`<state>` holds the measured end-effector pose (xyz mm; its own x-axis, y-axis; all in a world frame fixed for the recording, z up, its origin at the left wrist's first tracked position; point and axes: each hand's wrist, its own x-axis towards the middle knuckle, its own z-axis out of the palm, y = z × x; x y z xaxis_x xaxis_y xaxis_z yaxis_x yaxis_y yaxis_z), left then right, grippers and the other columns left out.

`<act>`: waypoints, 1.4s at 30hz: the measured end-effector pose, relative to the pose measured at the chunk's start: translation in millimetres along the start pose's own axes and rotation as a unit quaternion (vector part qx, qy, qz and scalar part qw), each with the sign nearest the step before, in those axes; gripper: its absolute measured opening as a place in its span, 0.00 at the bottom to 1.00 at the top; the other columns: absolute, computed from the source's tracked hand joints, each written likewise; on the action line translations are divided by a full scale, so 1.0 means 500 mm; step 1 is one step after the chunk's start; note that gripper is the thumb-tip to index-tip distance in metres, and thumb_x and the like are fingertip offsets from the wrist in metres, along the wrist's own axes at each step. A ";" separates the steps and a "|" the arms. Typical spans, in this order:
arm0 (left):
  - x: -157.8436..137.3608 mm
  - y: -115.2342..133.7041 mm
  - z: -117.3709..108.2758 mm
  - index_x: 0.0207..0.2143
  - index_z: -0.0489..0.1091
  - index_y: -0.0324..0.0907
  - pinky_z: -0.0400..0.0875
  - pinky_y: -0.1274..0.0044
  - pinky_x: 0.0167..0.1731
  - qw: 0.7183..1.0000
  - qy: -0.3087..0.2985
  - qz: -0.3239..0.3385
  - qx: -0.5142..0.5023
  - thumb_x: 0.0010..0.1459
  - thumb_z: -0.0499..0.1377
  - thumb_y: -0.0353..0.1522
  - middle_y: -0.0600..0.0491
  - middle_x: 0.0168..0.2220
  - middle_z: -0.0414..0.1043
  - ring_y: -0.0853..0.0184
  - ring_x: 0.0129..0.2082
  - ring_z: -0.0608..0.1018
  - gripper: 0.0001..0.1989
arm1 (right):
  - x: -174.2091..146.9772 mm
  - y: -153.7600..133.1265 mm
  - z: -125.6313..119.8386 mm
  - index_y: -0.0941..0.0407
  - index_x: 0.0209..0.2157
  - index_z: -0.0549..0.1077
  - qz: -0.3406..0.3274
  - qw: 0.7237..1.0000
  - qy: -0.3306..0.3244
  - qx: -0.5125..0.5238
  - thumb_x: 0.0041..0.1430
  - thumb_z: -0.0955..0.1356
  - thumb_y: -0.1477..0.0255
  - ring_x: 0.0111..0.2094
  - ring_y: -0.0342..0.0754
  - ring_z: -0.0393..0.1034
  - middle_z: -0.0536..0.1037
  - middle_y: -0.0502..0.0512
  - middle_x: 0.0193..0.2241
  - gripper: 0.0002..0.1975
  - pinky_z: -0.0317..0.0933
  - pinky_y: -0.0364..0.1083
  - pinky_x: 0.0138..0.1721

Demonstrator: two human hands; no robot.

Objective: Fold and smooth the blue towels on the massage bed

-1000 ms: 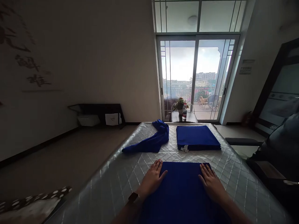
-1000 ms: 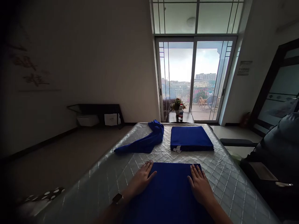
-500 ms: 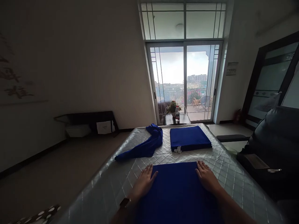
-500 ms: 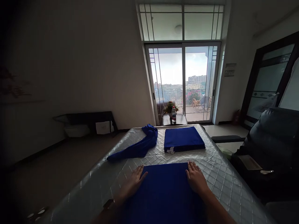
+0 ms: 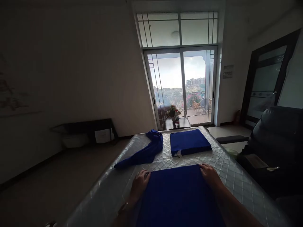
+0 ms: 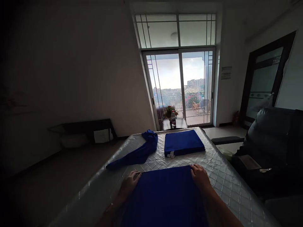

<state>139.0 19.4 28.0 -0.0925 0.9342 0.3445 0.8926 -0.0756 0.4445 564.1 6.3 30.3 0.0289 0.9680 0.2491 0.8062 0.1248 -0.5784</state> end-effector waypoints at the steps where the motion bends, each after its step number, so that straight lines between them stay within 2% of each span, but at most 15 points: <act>1: 0.003 0.000 -0.001 0.43 0.80 0.43 0.72 0.64 0.58 1.000 0.003 -0.004 -0.001 0.63 0.54 0.39 0.43 0.53 0.80 0.53 0.56 0.79 0.17 | 0.004 0.002 0.001 0.57 0.56 0.78 0.001 1.000 0.002 0.006 0.67 0.60 0.67 0.65 0.56 0.66 0.77 0.62 0.61 0.24 0.55 0.56 0.68; 6: 0.009 0.000 -0.002 0.39 0.80 0.45 0.74 0.67 0.52 1.000 0.011 -0.023 -0.011 0.61 0.57 0.39 0.45 0.48 0.82 0.53 0.52 0.81 0.13 | 0.018 0.007 0.008 0.61 0.53 0.80 0.011 0.998 0.018 0.053 0.66 0.58 0.68 0.61 0.54 0.71 0.79 0.63 0.57 0.25 0.61 0.52 0.65; 9: 0.014 -0.001 -0.001 0.37 0.80 0.45 0.74 0.67 0.51 0.999 0.018 -0.037 -0.014 0.60 0.58 0.39 0.46 0.48 0.82 0.53 0.51 0.81 0.12 | 0.023 0.008 0.010 0.60 0.52 0.81 0.013 0.996 0.027 0.081 0.66 0.57 0.67 0.60 0.53 0.73 0.79 0.63 0.58 0.25 0.63 0.51 0.63; 15: 0.025 -0.006 0.004 0.36 0.78 0.46 0.74 0.67 0.50 0.998 0.032 -0.054 -0.025 0.60 0.57 0.38 0.47 0.45 0.83 0.53 0.49 0.81 0.11 | 0.033 0.001 0.017 0.57 0.56 0.78 0.000 0.994 0.036 0.102 0.67 0.57 0.66 0.62 0.53 0.70 0.76 0.59 0.61 0.27 0.62 0.52 0.65; 20: 0.021 -0.006 0.008 0.36 0.77 0.47 0.73 0.64 0.52 0.997 0.056 -0.040 -0.032 0.61 0.56 0.36 0.47 0.42 0.82 0.52 0.47 0.81 0.10 | 0.029 -0.011 0.031 0.59 0.60 0.75 -0.009 1.000 0.008 -0.007 0.67 0.56 0.66 0.66 0.55 0.65 0.73 0.61 0.64 0.28 0.54 0.58 0.70; 25: 0.012 0.009 0.004 0.41 0.77 0.47 0.73 0.63 0.55 0.996 0.067 0.012 -0.056 0.64 0.52 0.36 0.47 0.46 0.82 0.54 0.51 0.80 0.14 | 0.010 -0.036 0.036 0.59 0.67 0.68 -0.062 0.992 0.018 -0.106 0.69 0.56 0.69 0.73 0.55 0.52 0.65 0.61 0.69 0.29 0.44 0.60 0.73; 27: 0.007 0.019 0.004 0.44 0.78 0.47 0.71 0.65 0.59 0.995 0.041 0.056 -0.067 0.65 0.51 0.37 0.47 0.51 0.81 0.56 0.55 0.79 0.16 | 0.006 -0.045 0.038 0.60 0.68 0.65 -0.100 0.989 0.007 -0.110 0.70 0.56 0.68 0.74 0.54 0.48 0.61 0.61 0.71 0.29 0.42 0.58 0.74; 29: 0.000 0.029 0.006 0.51 0.78 0.46 0.67 0.64 0.64 0.993 -0.011 0.095 -0.063 0.67 0.51 0.39 0.47 0.58 0.78 0.57 0.61 0.76 0.19 | 0.003 -0.049 0.041 0.63 0.69 0.62 -0.116 0.987 -0.023 -0.108 0.72 0.55 0.64 0.74 0.53 0.46 0.58 0.63 0.72 0.31 0.42 0.57 0.74; 33: -0.019 0.039 0.010 0.65 0.69 0.44 0.59 0.60 0.69 0.986 -0.119 0.114 -0.023 0.70 0.50 0.47 0.46 0.69 0.66 0.55 0.71 0.64 0.29 | -0.004 -0.043 0.047 0.65 0.71 0.59 -0.088 0.987 -0.084 -0.108 0.73 0.54 0.59 0.74 0.54 0.45 0.56 0.64 0.73 0.34 0.43 0.56 0.74; 36: -0.024 0.034 0.011 0.68 0.65 0.44 0.55 0.59 0.71 0.982 -0.145 0.122 0.000 0.71 0.47 0.48 0.46 0.72 0.60 0.55 0.73 0.60 0.30 | -0.010 -0.044 0.046 0.65 0.71 0.57 -0.075 0.987 -0.092 -0.111 0.73 0.53 0.58 0.74 0.55 0.45 0.55 0.64 0.73 0.35 0.42 0.56 0.74; 39: -0.013 0.038 0.010 0.69 0.63 0.40 0.54 0.58 0.71 0.980 -0.168 0.100 0.039 0.71 0.46 0.48 0.43 0.73 0.55 0.53 0.73 0.59 0.33 | -0.014 -0.053 0.041 0.67 0.71 0.56 -0.069 0.987 -0.088 -0.113 0.73 0.52 0.58 0.75 0.54 0.44 0.54 0.65 0.73 0.35 0.41 0.55 0.74; 42: 0.004 0.085 0.016 0.68 0.63 0.34 0.53 0.55 0.71 0.978 -0.173 0.074 0.089 0.71 0.46 0.49 0.37 0.72 0.56 0.49 0.73 0.59 0.35 | -0.014 -0.060 0.040 0.66 0.72 0.56 -0.062 0.988 -0.082 -0.115 0.73 0.53 0.59 0.75 0.54 0.43 0.53 0.65 0.73 0.35 0.40 0.56 0.74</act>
<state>180.2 20.7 40.7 0.1713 0.9820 0.0802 0.9505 -0.1861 0.2487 528.1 -0.1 30.4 -0.1595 0.9731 0.1663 0.9114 0.2099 -0.3540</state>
